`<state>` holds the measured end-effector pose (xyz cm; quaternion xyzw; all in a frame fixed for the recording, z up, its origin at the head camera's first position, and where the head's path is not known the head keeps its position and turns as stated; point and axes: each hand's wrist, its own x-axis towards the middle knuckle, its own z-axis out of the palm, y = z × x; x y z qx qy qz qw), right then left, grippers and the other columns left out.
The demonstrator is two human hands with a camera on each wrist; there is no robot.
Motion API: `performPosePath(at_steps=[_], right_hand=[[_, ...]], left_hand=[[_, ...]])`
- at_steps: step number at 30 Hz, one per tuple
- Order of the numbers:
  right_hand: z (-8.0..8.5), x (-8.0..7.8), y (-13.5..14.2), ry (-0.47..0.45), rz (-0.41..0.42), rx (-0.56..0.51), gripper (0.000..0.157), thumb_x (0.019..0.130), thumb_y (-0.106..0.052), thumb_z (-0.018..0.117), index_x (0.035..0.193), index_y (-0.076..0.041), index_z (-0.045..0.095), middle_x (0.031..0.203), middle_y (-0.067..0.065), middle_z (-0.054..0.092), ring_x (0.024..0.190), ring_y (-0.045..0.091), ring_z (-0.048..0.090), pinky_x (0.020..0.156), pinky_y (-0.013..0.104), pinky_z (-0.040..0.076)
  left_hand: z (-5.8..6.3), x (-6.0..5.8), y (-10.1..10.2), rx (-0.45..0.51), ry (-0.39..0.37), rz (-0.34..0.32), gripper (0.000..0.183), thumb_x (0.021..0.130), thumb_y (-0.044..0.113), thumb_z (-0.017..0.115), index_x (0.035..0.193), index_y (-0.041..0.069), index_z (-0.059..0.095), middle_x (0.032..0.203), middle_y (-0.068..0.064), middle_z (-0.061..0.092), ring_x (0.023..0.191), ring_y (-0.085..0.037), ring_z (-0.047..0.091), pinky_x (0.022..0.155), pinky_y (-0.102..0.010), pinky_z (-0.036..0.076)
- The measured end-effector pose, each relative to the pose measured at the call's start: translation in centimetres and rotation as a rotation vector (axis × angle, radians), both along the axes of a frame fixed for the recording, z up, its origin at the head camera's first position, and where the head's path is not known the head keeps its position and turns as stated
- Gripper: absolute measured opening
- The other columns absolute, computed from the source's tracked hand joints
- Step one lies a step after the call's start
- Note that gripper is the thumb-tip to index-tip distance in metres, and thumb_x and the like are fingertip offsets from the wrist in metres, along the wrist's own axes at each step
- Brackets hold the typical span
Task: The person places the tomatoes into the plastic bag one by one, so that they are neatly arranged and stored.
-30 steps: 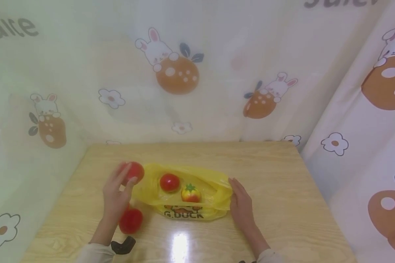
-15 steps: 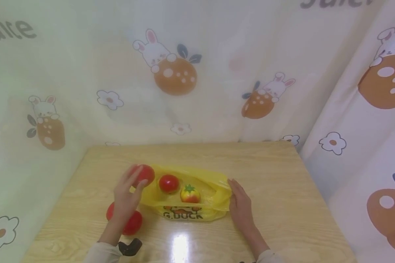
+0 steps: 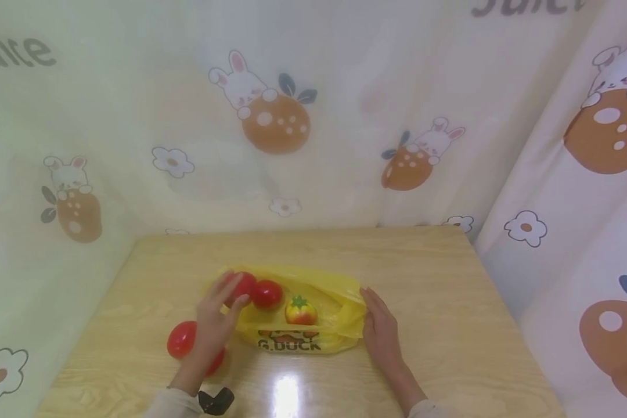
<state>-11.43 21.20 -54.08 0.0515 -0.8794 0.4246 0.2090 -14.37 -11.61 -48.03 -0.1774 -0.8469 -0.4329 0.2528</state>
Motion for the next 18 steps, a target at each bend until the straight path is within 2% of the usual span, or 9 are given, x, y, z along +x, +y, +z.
performPosePath(at_steps=[6,14,18], right_hand=[[-0.2,-0.1,0.0,0.016,-0.008,0.013,0.048,0.091,0.017,0.041,0.136,0.007,0.053,0.14,0.026,0.052,0.127,0.044,0.051,0.094,-0.005,0.024],[-0.3,0.0,0.0,0.0,-0.015,0.017,0.047,0.091,0.017,0.041,0.135,0.007,0.053,0.14,0.025,0.052,0.126,0.044,0.052,0.095,-0.005,0.022],[-0.3,0.0,-0.1,0.0,-0.015,0.017,0.047,0.091,0.017,0.042,0.135,0.007,0.053,0.139,0.026,0.052,0.127,0.044,0.051,0.095,-0.005,0.023]], left_hand=[[-1.2,-0.2,0.6,-0.12,0.02,-0.037,0.049,0.082,0.013,0.077,0.129,0.01,0.065,0.139,-0.022,0.053,0.121,-0.04,0.058,0.092,-0.046,0.053],[-2.4,0.1,1.1,-0.194,-0.099,-0.051,0.047,0.086,0.017,0.075,0.131,0.012,0.064,0.141,-0.021,0.051,0.127,-0.037,0.053,0.096,-0.046,0.051],[-2.9,0.0,1.1,-0.203,-0.123,-0.061,0.046,0.087,0.018,0.074,0.131,0.012,0.064,0.142,-0.02,0.05,0.126,-0.037,0.054,0.094,-0.046,0.053]])
